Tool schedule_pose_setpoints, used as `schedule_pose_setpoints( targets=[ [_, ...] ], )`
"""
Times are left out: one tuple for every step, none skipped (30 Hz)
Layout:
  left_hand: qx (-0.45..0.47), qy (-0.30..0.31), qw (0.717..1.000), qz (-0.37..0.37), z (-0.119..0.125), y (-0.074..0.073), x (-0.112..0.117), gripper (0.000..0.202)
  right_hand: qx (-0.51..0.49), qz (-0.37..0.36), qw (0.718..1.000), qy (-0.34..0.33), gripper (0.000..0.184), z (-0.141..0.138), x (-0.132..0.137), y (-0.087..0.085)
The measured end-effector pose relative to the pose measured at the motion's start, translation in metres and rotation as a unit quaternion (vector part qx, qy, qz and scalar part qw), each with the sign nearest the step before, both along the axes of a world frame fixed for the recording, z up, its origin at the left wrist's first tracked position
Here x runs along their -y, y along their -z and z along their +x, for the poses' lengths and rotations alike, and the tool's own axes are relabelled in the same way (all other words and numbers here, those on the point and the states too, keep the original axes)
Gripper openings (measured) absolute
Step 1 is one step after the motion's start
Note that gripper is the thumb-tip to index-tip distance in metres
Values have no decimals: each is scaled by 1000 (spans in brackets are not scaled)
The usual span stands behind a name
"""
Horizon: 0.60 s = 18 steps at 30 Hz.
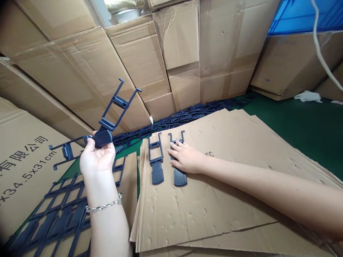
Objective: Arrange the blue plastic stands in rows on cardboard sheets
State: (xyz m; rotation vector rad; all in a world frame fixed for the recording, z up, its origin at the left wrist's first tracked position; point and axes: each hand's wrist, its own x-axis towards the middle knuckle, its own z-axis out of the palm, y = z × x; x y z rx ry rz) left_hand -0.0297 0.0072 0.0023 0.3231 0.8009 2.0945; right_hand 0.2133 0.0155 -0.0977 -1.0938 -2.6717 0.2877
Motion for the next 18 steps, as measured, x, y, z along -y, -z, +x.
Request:
schedule_pose_setpoints(
  targets=[
    [-3, 8, 1000, -5, 0, 0, 0, 37, -5, -6, 1000, -9, 49, -3, -1, 0],
    [-6, 15, 1000, -8, 0, 1, -1, 38, -11, -15, 1000, -16, 50, -6, -3, -1],
    [-9, 20, 1000, -8, 0, 1, -1, 38, -20, -24, 999, -22, 53, -8, -4, -1],
    [-11, 24, 1000, -6, 1, 1, -1, 38, -31, -33, 999, -27, 56, -10, -5, -1],
    [-11, 29, 1000, -3, 2, 1, -1, 37, -42, -41, 998, -31, 60, -11, -7, -1],
    [-11, 34, 999, 2, 3, 2, -1, 35, -51, -46, 997, -34, 62, -12, -8, 0],
    [-10, 38, 999, 7, 4, 2, -1, 34, -57, -49, 996, -38, 64, -13, -9, 0],
    [-7, 41, 999, 11, 5, 2, -1, 32, -60, -51, 996, -41, 64, -14, -10, 0],
    [-4, 45, 999, 14, 6, 3, -2, 31, -62, -52, 996, -43, 64, -14, -12, 0],
    [1, 48, 999, 16, 7, 3, -2, 29, -63, -54, 996, -44, 64, -15, -13, -1],
    [5, 52, 999, 15, 7, 4, -2, 28, -63, -57, 995, -45, 63, -15, -14, -1],
    [8, 55, 998, 14, 8, 4, -2, 27, -62, -61, 995, -45, 63, -16, -15, -2],
    [11, 59, 998, 12, 8, 5, -3, 26, -62, -65, 995, -44, 63, -16, -16, -2],
    [14, 63, 998, 10, 7, 5, -4, 25, -62, -69, 995, -42, 63, -17, -17, -3],
    [16, 67, 998, 7, 7, 6, -5, 24, -63, -70, 995, -40, 62, -18, -18, -3],
    [18, 71, 997, 6, 7, 6, -5, 23, -65, -71, 995, -39, 62, -18, -19, -3],
    [20, 73, 997, 5, 7, 6, -6, 23, -67, -72, 994, -38, 62, -19, -20, -3],
    [22, 75, 997, 4, 7, 6, -7, 22, -69, -72, 994, -38, 62, -20, -21, -3]
  ],
)
